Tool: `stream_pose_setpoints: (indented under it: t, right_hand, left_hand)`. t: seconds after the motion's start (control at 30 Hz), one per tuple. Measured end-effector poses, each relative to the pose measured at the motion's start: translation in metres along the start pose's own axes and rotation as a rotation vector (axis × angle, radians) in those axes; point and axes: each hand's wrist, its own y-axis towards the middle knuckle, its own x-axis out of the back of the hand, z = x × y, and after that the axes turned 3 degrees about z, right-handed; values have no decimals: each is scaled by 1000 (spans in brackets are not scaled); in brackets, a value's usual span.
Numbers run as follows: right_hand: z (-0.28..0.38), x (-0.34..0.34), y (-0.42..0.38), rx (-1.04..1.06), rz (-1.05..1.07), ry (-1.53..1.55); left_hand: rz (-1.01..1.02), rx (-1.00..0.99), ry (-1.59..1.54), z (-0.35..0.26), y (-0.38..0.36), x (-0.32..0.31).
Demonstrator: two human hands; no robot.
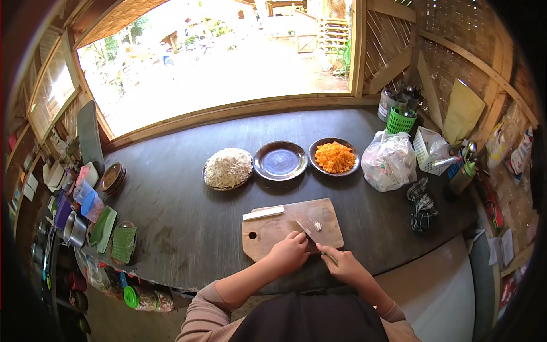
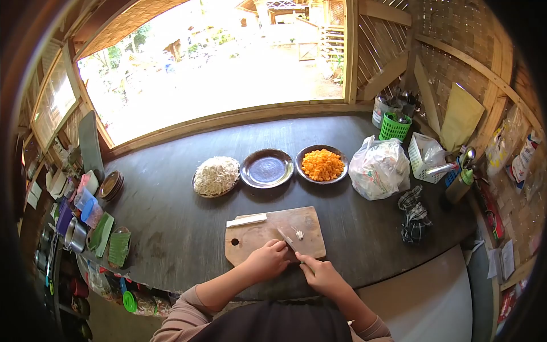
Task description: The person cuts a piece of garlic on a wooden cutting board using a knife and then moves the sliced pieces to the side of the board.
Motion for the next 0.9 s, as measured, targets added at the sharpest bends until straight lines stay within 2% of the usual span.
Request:
stream_pose_setpoints:
  t: [0.1, 0.17, 0.3, 0.4, 0.47, 0.57, 0.8, 0.9]
  right_hand:
    - [-1, -4, 3, -10, 2, -24]
    - [-6, -10, 9, 63, -32, -63]
    - [-8, -14, 17, 26, -11, -85]
    - [-13, -13, 15, 124, -61, -61]
    - [-4, -6, 9, 45, -17, -42]
    - [7, 2, 2, -39, 17, -13]
    - [5, 2, -1, -60, 27, 3]
    - [-5, -6, 3, 2, -3, -41]
  left_hand:
    - [-11, 22, -23, 0, 0, -4]
    - [-61, 28, -80, 4, 1, -18]
    - [-92, 0, -46, 9, 2, -29]
    - [-120, 4, -79, 8, 2, -28]
    - [-21, 6, -34, 5, 1, -17]
    - [-29, 86, -132, -2, -1, -5]
    - [-22, 40, -80, 0, -1, -4]
    - [-35, 69, -138, 1, 0, -12]
